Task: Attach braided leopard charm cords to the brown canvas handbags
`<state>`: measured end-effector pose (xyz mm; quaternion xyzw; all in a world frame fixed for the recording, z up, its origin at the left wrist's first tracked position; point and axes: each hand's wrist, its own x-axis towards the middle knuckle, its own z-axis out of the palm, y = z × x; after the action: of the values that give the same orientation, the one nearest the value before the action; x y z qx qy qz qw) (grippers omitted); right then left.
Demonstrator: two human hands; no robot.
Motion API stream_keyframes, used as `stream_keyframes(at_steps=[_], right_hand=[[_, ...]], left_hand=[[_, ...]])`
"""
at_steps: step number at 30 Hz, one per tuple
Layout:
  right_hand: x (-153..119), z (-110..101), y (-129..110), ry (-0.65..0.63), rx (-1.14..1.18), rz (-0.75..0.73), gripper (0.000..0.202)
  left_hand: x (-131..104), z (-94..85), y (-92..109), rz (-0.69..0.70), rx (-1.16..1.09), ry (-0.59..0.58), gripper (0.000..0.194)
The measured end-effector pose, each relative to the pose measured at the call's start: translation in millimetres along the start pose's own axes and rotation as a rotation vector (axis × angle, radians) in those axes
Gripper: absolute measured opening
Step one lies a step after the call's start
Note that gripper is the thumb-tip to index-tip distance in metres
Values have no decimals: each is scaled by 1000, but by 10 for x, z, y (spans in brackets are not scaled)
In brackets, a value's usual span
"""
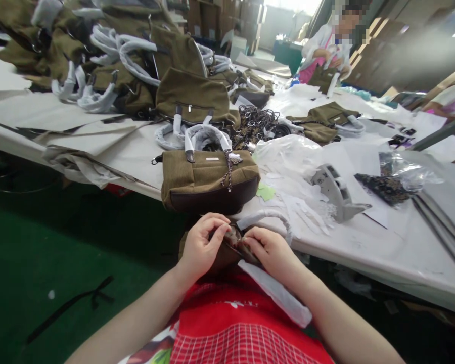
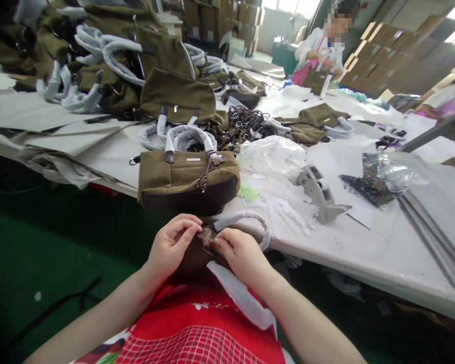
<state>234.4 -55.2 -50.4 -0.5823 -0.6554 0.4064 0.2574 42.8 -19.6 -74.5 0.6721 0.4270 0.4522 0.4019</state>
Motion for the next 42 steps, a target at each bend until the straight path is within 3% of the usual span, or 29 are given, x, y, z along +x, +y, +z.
stream_keyframes(at_steps=[3, 8, 12, 15, 19, 23, 26, 31, 34, 36, 39, 42], right_hand=[[-7, -24, -41, 129, -26, -115, 14], [-1, 82, -19, 22, 346, -249, 16], [-4, 251, 141, -59, 777, -52, 39], [-7, 330, 248, -59, 948, 61, 49], [-24, 329, 290, -23, 992, 65, 50], [-18, 327, 343, -7, 1046, 43, 47], [9, 369, 454, -5, 1074, 6, 45], [44, 381, 645, -3, 1136, -1, 45], [64, 329, 708, 18, 1176, 12, 46], [85, 287, 743, -11, 1175, 3, 48], [127, 233, 792, -80, 1143, -1, 50], [143, 200, 809, -94, 1133, -7, 52]], left_hand=[[25, -18, 60, -8, -42, -34, 22], [143, -26, 225, 45, -27, -97, 23], [379, 8, 344, 112, 47, -193, 24], [664, 108, 388, 272, 205, -243, 23], [1014, 313, 307, 464, 543, -313, 17], [1109, 424, 32, 512, 872, -436, 29], [1070, 328, -150, 510, 999, -495, 41], [1050, -90, -197, 441, 1024, -554, 43], [1078, -286, -100, 395, 1001, -584, 41], [1149, -314, 42, 363, 961, -621, 31], [1436, -172, 347, 314, 907, -675, 5], [1979, 163, 581, 328, 999, -634, 19]])
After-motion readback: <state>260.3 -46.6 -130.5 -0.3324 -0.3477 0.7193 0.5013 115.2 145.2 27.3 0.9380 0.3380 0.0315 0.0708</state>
